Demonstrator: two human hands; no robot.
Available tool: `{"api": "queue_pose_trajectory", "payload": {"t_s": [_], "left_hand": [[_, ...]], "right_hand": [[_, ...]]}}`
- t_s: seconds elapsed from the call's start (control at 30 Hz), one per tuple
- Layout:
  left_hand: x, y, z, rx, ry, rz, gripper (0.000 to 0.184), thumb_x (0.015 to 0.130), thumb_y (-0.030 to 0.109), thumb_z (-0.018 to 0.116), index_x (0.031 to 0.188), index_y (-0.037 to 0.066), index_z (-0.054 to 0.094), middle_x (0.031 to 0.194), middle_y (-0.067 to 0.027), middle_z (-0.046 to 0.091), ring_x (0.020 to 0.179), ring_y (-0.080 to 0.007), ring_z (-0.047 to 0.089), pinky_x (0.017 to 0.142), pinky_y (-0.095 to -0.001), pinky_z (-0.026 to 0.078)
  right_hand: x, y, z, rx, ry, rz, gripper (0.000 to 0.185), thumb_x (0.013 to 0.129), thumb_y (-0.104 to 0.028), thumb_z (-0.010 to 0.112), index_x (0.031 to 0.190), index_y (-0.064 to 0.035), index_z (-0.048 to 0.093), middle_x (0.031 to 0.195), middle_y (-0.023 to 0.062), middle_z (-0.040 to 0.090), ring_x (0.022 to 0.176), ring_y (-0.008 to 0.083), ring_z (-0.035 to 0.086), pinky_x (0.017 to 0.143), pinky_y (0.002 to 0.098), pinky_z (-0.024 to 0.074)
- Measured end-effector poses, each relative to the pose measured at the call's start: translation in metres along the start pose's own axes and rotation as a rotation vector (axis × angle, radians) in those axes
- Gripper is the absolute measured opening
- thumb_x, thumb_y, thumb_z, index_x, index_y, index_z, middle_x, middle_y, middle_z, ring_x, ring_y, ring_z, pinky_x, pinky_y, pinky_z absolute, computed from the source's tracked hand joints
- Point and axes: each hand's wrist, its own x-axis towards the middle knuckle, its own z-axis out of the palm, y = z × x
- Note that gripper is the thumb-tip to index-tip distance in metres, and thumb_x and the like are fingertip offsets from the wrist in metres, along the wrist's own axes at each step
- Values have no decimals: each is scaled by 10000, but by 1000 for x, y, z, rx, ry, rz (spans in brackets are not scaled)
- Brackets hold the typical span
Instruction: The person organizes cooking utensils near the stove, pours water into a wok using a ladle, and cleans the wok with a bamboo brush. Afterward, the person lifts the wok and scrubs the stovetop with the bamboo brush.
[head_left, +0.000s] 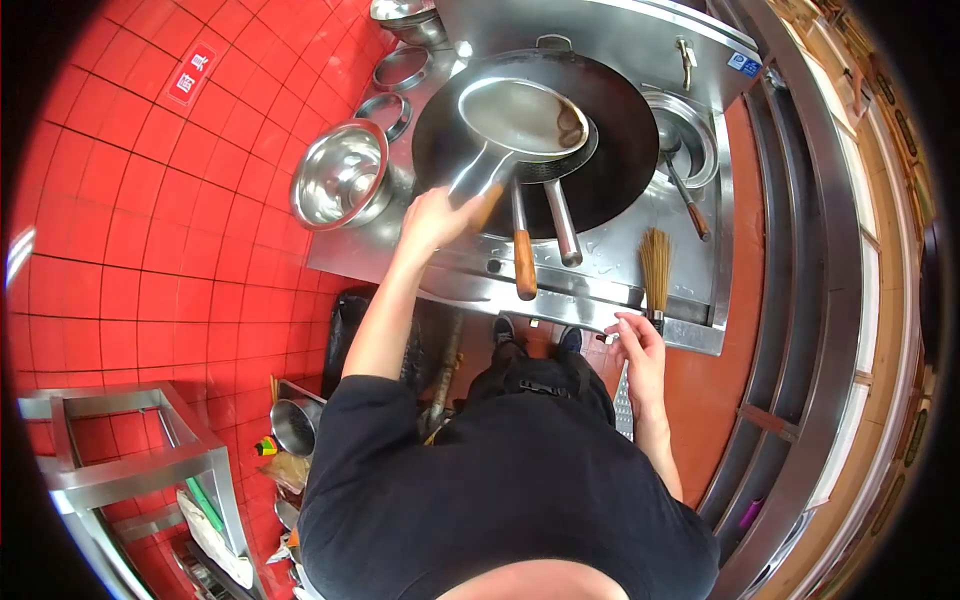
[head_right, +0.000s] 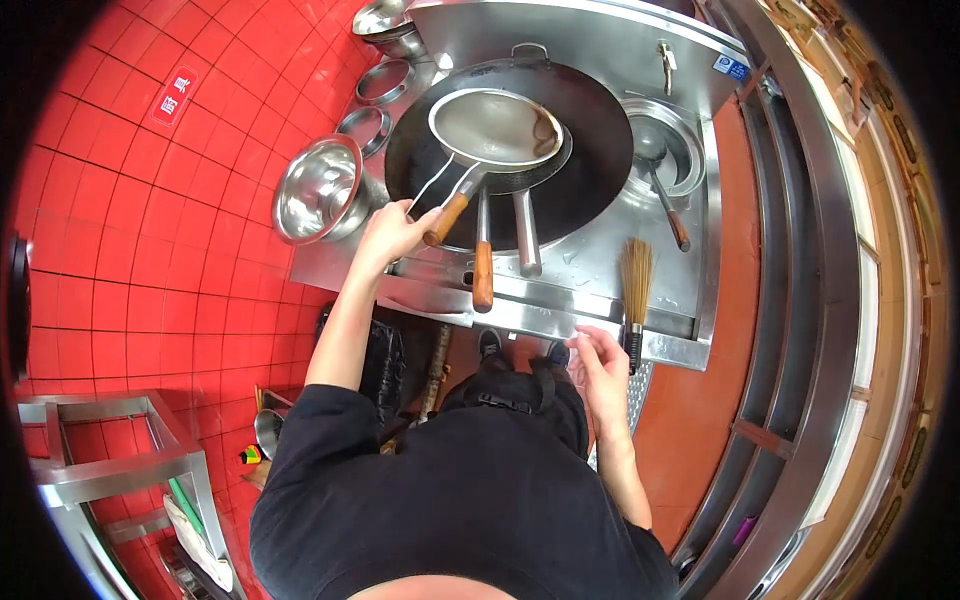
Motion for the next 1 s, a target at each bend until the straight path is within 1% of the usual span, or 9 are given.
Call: {"api": "queue_pose_trajectory", "payload": {"t_s": [0.07,0.1,0.2,0.27,0.33,0.47,0.6,0.83,1.0], "left_hand": [[-3,-19,9,47,137,35,732,780,565,608,1162,-59,585,928,-213,672,915,-304,653,829,-361,485],[-8,-24,6,-3,83,-1,709,803,583,567,1149,-35,603,980,-220,663,945,-333,639,859,-370,472],[-43,-28,-3,4,253,-92,634,838,534,548,1114,-32,619,1066,-256,622,1055,-370,584,926,-412,440],[-53,-54,4,-174,304,-111,585,863,488,553,1102,-41,619,1049,-248,625,1024,-366,595,903,-398,452],[-71,-64,7,-272,333,-177,523,886,438,562,1068,-48,627,1015,-228,647,979,-307,629,865,-364,468],[-99,-75,19,-272,319,-338,495,881,418,584,1027,-52,638,939,-204,677,905,-264,662,825,-340,489],[-103,-87,23,-61,437,-216,440,814,373,661,1016,-17,643,1029,-205,627,983,-334,602,869,-392,462],[-47,-129,0,112,506,31,578,716,274,745,1183,2,539,1253,-198,477,1174,-349,461,980,-408,394],[25,-156,-25,257,380,191,704,695,266,763,1273,-10,469,1287,-209,442,1204,-358,421,1001,-435,366]], "right_hand": [[3,14,-17,14,69,41,240,927,-172,565,1099,-8,594,867,60,664,600,38,511,478,163,374],[3,19,-24,14,94,60,239,928,-172,562,1095,-4,593,866,62,664,594,39,511,474,166,374],[10,38,-45,18,130,84,233,929,-181,562,1075,-2,596,857,69,664,582,44,516,464,170,373],[16,43,-55,5,139,102,235,928,-190,567,1068,-3,596,846,66,662,572,44,513,461,169,370],[21,45,-64,-26,142,105,242,927,-201,571,1063,-3,596,832,62,659,560,45,511,459,170,368],[33,46,-73,-60,67,146,253,924,-217,578,1051,2,597,813,57,654,539,48,508,453,175,365],[47,56,-61,-119,-2,222,247,920,-223,585,1024,-1,607,814,52,654,539,47,508,448,179,365],[52,82,3,-182,-125,288,258,915,-231,590,1003,10,616,825,53,657,551,53,518,438,204,379],[44,95,87,-299,-188,389,321,902,-284,603,1038,7,608,854,45,657,578,60,527,453,196,388]]}}
